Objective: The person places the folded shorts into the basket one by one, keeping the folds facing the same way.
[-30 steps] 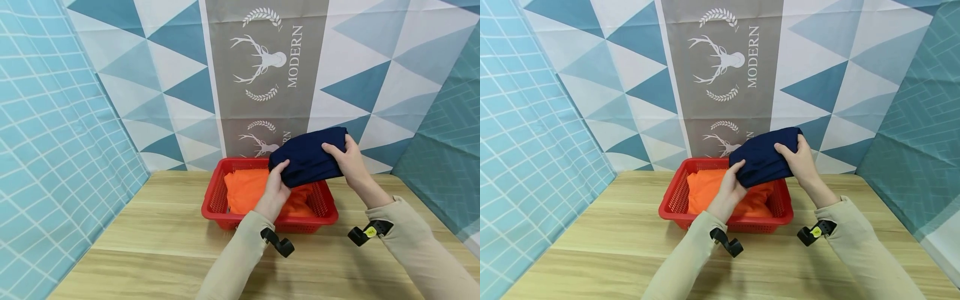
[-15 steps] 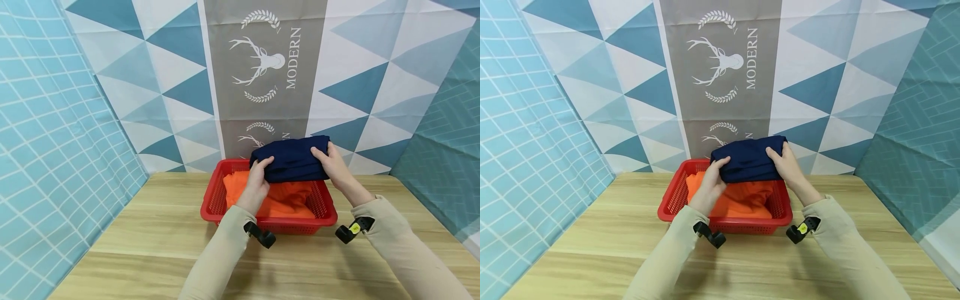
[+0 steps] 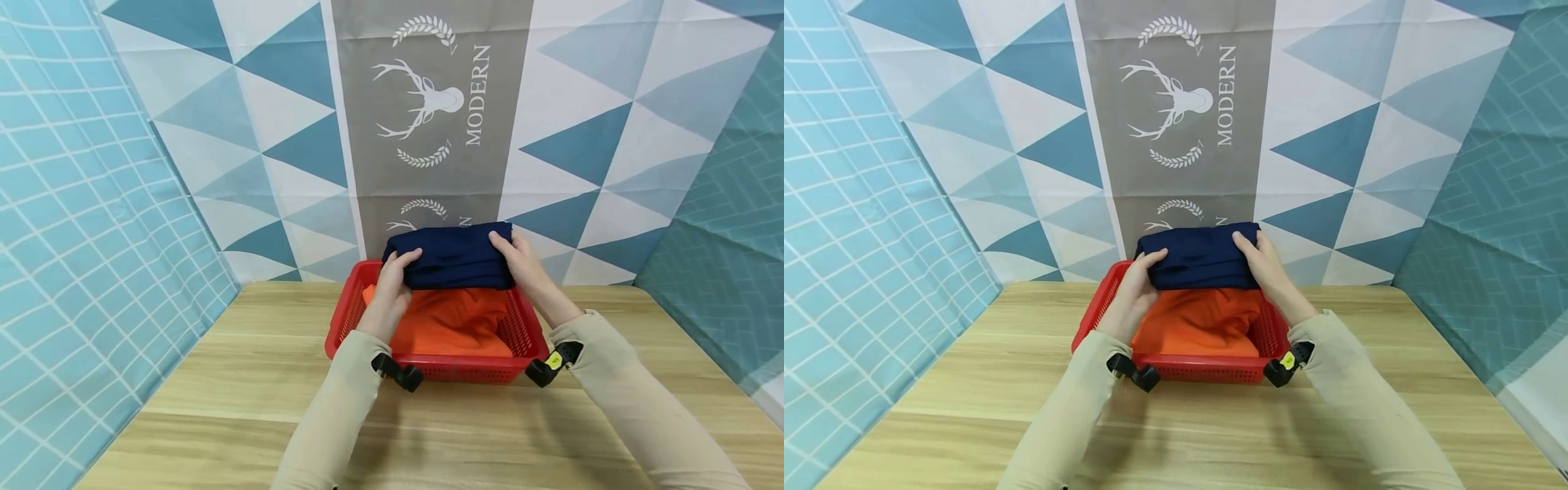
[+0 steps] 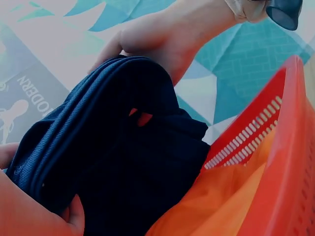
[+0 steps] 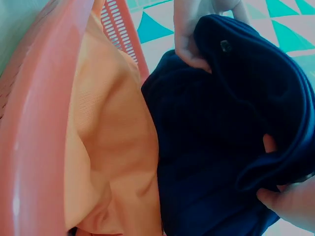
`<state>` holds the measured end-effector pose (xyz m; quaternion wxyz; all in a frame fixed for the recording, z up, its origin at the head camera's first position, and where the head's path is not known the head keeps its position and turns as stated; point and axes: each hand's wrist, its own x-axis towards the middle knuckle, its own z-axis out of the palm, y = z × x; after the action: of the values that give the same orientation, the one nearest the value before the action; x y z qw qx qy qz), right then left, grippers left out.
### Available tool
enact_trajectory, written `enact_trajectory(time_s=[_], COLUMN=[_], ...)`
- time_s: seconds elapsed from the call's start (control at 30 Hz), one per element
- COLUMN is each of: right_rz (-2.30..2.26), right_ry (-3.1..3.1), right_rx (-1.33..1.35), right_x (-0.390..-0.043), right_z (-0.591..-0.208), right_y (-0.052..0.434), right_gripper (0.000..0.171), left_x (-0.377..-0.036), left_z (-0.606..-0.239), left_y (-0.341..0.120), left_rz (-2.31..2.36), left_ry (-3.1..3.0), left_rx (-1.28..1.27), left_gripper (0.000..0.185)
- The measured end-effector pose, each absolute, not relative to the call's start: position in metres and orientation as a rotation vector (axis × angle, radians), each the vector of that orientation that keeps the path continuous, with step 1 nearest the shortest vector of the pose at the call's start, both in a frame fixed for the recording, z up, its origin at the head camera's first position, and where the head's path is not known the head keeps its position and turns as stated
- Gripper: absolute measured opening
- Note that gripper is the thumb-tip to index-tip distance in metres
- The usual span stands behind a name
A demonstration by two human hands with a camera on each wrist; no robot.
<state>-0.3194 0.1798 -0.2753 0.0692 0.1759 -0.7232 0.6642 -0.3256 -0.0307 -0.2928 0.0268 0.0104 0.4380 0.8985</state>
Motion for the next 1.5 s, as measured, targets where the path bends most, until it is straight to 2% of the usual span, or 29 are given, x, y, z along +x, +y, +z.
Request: enact_trajectory(time_s=[0.3, 0.43, 0.63, 0.87, 1.0, 1.1, 1.2, 1.5], right_rz=[1.813, 1.772, 1.800, 1.817, 1.876, 2.003, 2.099, 2.163], right_ry=[-2.199, -2.219, -2.339, -2.569, -2.629, -2.632, -2.634, -2.643], right_rx=[0.508, 0.529, 0.555, 0.568, 0.533, 0.487, 0.447, 0.405], right_x=[-0.338, -0.342, -0.344, -0.327, -0.321, -0.317, -0.312, -0.302], right_z=[-0.280, -0.282, -0.301, -0.317, -0.317, -0.321, -0.327, -0.336], right_y=[0.173, 0.168, 0.167, 0.171, 0.171, 0.170, 0.169, 0.173], right_gripper=[0.026, 0.031, 0.045, 0.072, 0.081, 0.079, 0.075, 0.075], left_x=[-0.330, -0.333, -0.332, -0.326, -0.320, -0.314, -0.310, -0.300], left_z=[-0.289, -0.286, -0.303, -0.326, -0.327, -0.328, -0.333, -0.344], left_y=[-0.041, -0.050, -0.062, -0.065, -0.071, -0.077, -0.082, -0.085], left_rz=[2.663, 2.617, 2.430, 2.302, 2.236, 2.124, 1.999, 1.961], left_ry=[1.569, 1.707, 1.898, 2.021, 2.051, 2.108, 2.214, 2.301], left_rx=[0.072, 0.089, 0.068, 0.117, 0.116, 0.088, 0.077, 0.016], left_gripper=[0.077, 0.077, 0.082, 0.057, 0.069, 0.083, 0.088, 0.076])
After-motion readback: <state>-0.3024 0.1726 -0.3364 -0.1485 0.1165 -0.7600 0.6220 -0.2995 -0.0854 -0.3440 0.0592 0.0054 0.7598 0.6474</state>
